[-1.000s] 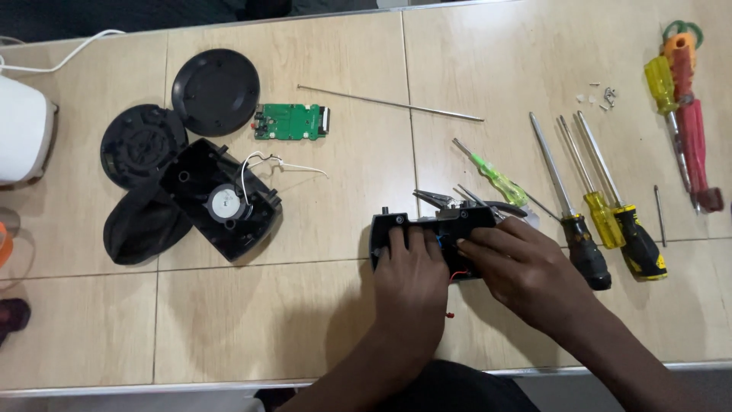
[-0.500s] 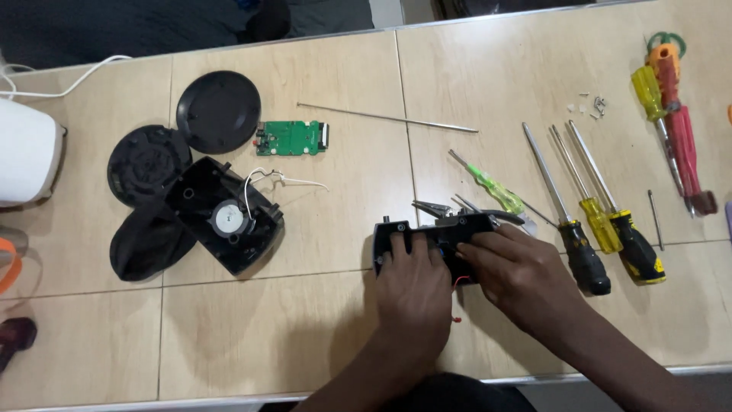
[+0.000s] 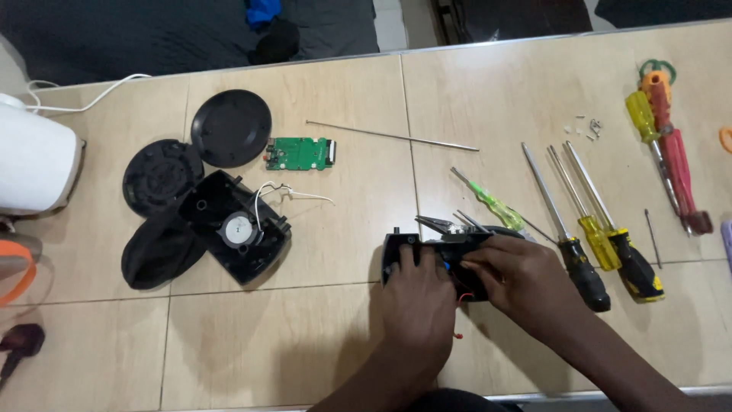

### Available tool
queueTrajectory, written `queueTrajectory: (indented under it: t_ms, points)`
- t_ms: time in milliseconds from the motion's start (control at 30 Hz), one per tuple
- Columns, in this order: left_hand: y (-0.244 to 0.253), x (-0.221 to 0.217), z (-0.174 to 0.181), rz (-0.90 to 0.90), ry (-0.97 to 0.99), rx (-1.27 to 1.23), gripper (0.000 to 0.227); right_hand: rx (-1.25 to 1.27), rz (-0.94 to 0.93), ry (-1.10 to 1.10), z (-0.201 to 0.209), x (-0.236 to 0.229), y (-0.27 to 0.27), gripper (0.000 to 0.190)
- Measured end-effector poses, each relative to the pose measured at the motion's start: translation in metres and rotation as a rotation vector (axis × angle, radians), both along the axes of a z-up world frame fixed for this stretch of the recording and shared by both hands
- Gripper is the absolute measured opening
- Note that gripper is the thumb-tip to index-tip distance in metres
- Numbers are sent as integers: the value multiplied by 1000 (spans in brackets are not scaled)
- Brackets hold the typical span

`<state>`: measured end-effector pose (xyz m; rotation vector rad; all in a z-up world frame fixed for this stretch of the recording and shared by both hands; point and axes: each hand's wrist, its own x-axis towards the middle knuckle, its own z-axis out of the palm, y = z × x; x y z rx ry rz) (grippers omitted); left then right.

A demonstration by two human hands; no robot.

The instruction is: Disassembling a small electronic speaker by removing screws and manipulating internal components

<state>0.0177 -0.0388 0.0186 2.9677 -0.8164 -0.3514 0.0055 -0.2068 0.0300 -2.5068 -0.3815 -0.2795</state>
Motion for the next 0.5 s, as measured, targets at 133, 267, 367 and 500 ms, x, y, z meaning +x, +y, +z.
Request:
queueTrajectory:
  t_ms: [133,267,367,500]
  points:
    - [5,-7,-6,-20,66,31,38,-17,-4,96,6,-5,6,7]
    - [7,-8,-7,-6,-61,-55,32,-48,29,53,9,-2,3,10]
    - [6,-8,-9,0,-74,-61,31,-3,55,34,8,-2,0,13]
    - [3,-6,-15,-4,-11,-30,34,-11,91,20,3,-7,-6,18]
